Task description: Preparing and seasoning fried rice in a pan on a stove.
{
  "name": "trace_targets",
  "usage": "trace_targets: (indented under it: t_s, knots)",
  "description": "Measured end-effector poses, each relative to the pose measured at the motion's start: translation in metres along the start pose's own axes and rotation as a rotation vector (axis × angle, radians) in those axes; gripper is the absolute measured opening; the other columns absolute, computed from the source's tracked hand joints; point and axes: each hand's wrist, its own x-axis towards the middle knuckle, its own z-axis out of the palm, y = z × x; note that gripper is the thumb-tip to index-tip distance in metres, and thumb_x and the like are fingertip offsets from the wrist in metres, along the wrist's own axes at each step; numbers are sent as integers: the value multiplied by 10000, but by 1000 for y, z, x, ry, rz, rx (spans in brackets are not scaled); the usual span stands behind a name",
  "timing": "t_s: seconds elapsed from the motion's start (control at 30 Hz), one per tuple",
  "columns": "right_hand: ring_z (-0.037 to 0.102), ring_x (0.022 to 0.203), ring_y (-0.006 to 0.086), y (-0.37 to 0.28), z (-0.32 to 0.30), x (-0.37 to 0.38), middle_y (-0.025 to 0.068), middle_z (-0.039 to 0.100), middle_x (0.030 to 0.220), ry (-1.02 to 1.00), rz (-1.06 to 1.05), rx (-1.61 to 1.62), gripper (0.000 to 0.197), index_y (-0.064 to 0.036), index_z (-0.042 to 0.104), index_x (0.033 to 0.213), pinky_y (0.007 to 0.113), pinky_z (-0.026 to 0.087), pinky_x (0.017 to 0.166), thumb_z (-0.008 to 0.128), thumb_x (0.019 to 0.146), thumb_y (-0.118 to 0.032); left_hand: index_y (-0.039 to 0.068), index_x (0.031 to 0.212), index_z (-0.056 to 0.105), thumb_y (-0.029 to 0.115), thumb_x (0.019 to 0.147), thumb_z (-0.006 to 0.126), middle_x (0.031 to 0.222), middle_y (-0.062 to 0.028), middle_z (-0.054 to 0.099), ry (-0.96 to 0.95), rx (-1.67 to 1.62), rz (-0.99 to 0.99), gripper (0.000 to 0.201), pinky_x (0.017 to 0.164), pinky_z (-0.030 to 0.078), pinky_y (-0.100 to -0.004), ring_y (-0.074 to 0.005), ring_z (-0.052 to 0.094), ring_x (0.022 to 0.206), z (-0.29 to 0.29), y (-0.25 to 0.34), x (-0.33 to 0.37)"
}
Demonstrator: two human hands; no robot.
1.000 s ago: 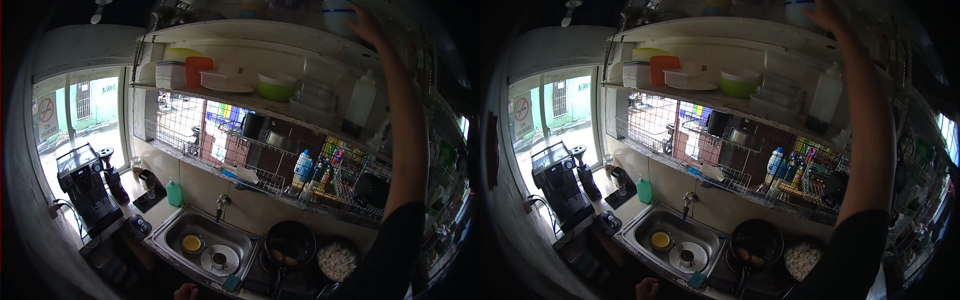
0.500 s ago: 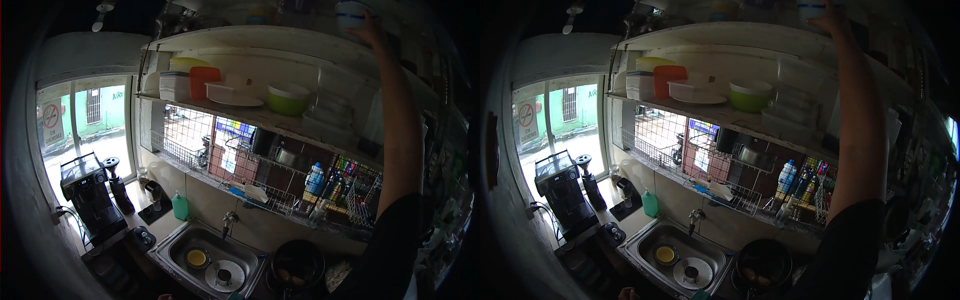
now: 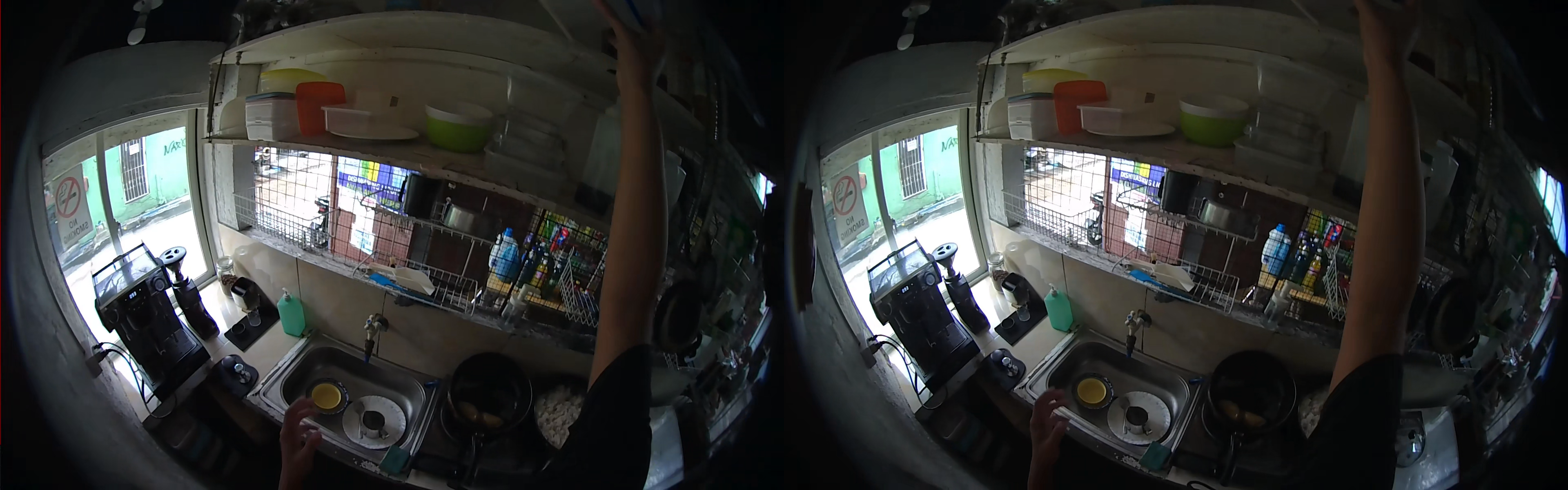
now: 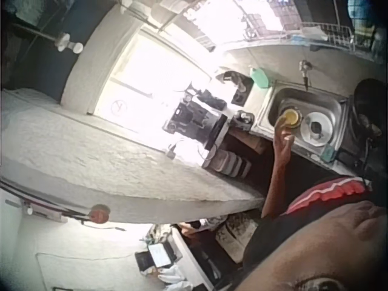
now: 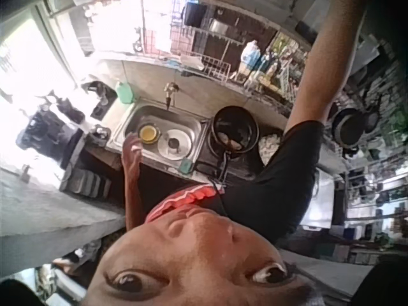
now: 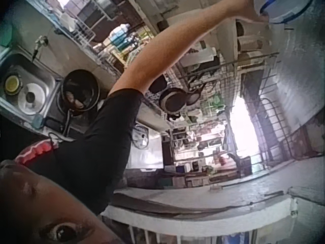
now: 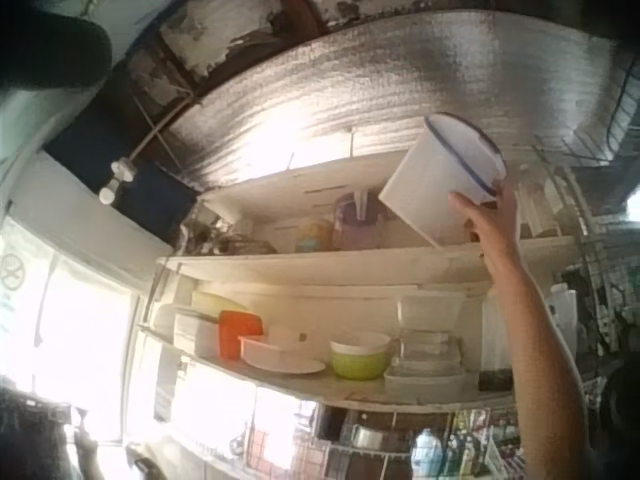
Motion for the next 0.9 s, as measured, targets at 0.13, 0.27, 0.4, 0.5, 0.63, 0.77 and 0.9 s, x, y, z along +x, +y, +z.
trace_targets:
  t_s: [0.13,0.27,0.4,0.5,0.63,0.77,0.9]
  knots:
    - [589,1012,241,-30,11,-99,122,578,1107,93,189,-69,575,-47,446,1247,350,521,834,735,767,-178,71,1468,150,638,735,640,1395,-183,380,-279,-605,-144,1048,918,465,-490,-320,465,1224,61,64,43]
    - [567,1091,217,-142,40,-267,129,513,1210,212,474,354,912,-16,371,1271,320,568,812,910,544,-129,68,1476,123,783,706,531,1430,-186,339,-400,-1022,-81,1126,996,406,-519,-325,425,1265,116,75,54]
    - [397,1282,224,-234,39,-386,159,322,1427,-115,928,79,1286,1,61,1467,346,426,976,924,529,-176,112,1482,148,798,755,422,1489,-195,238,-438,-1174,-262,1036,1055,275,-616,-377,319,1329,95,-18,11]
    - [369,1308,272,-283,10,-437,195,277,1457,46,1139,-24,1180,-16,208,1443,397,377,1009,923,534,-249,117,1479,178,847,739,344,1498,-170,232,-320,-877,-518,1052,1055,300,-575,-360,305,1338,123,-34,-33]
    - [340,1330,345,-335,-44,-455,243,250,1461,-4,1241,-224,921,-41,456,1249,437,337,1040,915,520,-366,115,1468,207,896,711,224,1481,-140,269,-391,-644,-711,1088,1048,330,-514,-340,316,1330,147,-21,-102]
    - [284,1358,284,-360,-89,-465,180,217,1480,-89,1223,-309,1312,-42,92,1462,439,259,1099,935,489,-298,101,1451,253,802,780,280,1460,-141,312,-647,-701,-692,971,1049,335,-498,-337,351,1308,174,-29,-130]
    - [282,1337,436,-356,-141,-451,217,325,1425,209,938,-44,881,-176,374,1327,564,261,1058,861,621,-378,85,1440,280,750,805,309,1442,-148,346,-705,-739,-647,920,1050,339,-490,-337,380,1291,199,-46,-161]
